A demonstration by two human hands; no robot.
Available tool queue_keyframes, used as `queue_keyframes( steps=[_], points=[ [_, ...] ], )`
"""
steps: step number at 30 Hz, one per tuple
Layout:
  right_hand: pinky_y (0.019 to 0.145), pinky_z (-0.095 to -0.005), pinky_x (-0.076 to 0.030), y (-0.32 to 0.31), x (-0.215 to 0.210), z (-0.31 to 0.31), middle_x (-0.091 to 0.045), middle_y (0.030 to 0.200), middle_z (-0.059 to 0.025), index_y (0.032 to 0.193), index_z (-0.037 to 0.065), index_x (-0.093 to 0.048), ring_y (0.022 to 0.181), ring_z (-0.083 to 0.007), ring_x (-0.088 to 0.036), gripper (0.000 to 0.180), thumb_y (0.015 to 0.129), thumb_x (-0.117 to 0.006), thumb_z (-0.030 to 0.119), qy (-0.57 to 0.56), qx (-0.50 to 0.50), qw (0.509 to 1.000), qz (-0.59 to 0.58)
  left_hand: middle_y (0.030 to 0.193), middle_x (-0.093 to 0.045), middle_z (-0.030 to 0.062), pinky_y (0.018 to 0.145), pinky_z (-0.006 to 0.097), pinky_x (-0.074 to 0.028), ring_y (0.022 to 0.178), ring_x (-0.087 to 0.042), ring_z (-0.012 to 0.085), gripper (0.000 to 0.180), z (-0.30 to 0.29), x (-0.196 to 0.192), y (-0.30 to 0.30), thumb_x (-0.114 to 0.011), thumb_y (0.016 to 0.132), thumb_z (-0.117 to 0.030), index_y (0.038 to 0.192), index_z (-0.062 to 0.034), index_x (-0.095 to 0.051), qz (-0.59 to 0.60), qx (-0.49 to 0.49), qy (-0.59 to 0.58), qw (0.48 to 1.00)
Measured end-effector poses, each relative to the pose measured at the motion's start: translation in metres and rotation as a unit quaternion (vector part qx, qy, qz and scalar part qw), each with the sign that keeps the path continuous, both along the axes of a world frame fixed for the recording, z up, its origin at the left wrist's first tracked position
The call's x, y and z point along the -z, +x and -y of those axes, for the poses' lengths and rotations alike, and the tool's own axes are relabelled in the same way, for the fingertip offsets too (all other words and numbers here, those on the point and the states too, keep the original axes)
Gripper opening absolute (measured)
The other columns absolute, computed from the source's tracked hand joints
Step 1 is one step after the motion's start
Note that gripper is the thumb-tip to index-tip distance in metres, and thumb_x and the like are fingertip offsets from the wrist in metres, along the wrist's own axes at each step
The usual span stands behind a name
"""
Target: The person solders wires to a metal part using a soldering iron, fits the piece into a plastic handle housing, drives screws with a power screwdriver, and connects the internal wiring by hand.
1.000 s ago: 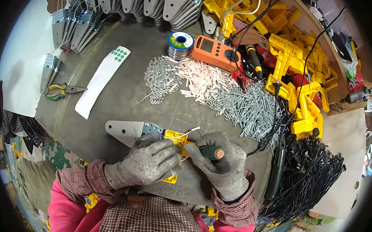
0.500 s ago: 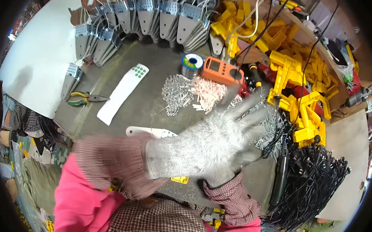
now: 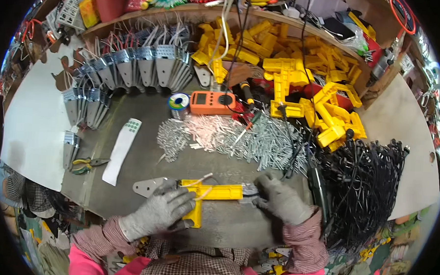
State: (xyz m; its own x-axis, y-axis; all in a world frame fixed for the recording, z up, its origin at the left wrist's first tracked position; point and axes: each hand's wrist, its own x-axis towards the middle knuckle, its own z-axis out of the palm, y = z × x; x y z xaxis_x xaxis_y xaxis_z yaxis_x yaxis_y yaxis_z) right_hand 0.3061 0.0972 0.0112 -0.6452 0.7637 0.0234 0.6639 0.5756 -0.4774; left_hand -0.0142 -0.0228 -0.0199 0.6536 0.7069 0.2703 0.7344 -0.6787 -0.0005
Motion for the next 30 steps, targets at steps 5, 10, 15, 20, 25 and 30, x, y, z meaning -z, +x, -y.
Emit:
queue_keyframes(
  steps=[5,10,15,20,25,30],
  points=[
    [0.075,-0.0411,-0.052,-0.007,-0.003,0.009,-0.062,0.098,-0.02,0.109,0.002,-0.059,0.091,-0.0374,-0.064,0.021,0.089,-0.063,0.005,0.015,0.103,0.99,-0.099,0.104,-0.065,0.0102,0.097,0.045,-0.047,0.101,-0.063,0.0271,0.048,-0.023,-0.006,0.006,-0.07,0.082,-0.045,0.109,-0.0058,-0.064,0.063,0.059,-0.084,0.993],
    [0.082,-0.0395,-0.053,-0.023,-0.017,0.02,-0.064,0.107,-0.0177,0.111,0.004,-0.061,0.098,-0.0367,-0.064,0.023,0.088,-0.063,0.001,-0.03,-0.022,0.984,-0.173,0.079,-0.065,0.0137,0.072,0.042,-0.052,0.075,-0.066,0.0313,0.042,-0.05,-0.054,0.019,-0.072,0.083,-0.04,0.105,-0.0047,-0.063,0.212,-0.047,-0.198,0.956],
    [0.084,-0.0385,-0.053,-0.022,0.002,0.02,-0.065,0.108,-0.0148,0.115,0.005,-0.062,0.101,-0.035,-0.065,0.029,0.086,-0.067,0.003,-0.002,-0.07,0.986,-0.151,0.068,-0.06,0.0119,0.064,0.041,-0.05,0.064,-0.062,0.0318,0.034,-0.071,-0.045,0.032,-0.071,0.084,-0.035,0.099,-0.0054,-0.063,0.153,-0.063,-0.15,0.975],
    [0.08,-0.0383,-0.054,-0.016,-0.009,0.025,-0.066,0.107,-0.0147,0.117,0.007,-0.064,0.096,-0.0335,-0.067,0.03,0.087,-0.067,0.006,-0.009,-0.013,0.995,-0.103,0.074,-0.056,0.007,0.078,0.043,-0.05,0.077,-0.06,0.0282,0.027,-0.032,-0.024,0.021,-0.074,0.078,-0.026,0.099,-0.0111,-0.065,0.137,-0.073,-0.074,0.985],
    [0.077,-0.0393,-0.054,-0.016,-0.002,0.029,-0.066,0.105,-0.0147,0.12,0.009,-0.064,0.092,-0.0336,-0.067,0.033,0.086,-0.068,0.009,0.008,-0.036,0.995,-0.094,0.115,-0.058,0.0053,0.088,0.048,-0.046,0.109,-0.054,0.0251,0.032,0.0,0.011,0.022,-0.078,0.07,-0.027,0.098,-0.015,-0.067,0.104,-0.119,0.085,0.984],
    [0.076,-0.0411,-0.053,-0.018,-0.004,0.029,-0.065,0.1,-0.0144,0.115,0.008,-0.064,0.089,-0.0345,-0.065,0.03,0.085,-0.066,0.008,0.01,-0.025,1.0,-0.014,0.112,-0.062,0.0077,0.09,0.051,-0.047,0.111,-0.057,0.0273,0.028,0.0,0.007,0.02,-0.076,0.072,-0.029,0.096,-0.0146,-0.068,0.074,-0.037,0.052,0.995]
  ],
)
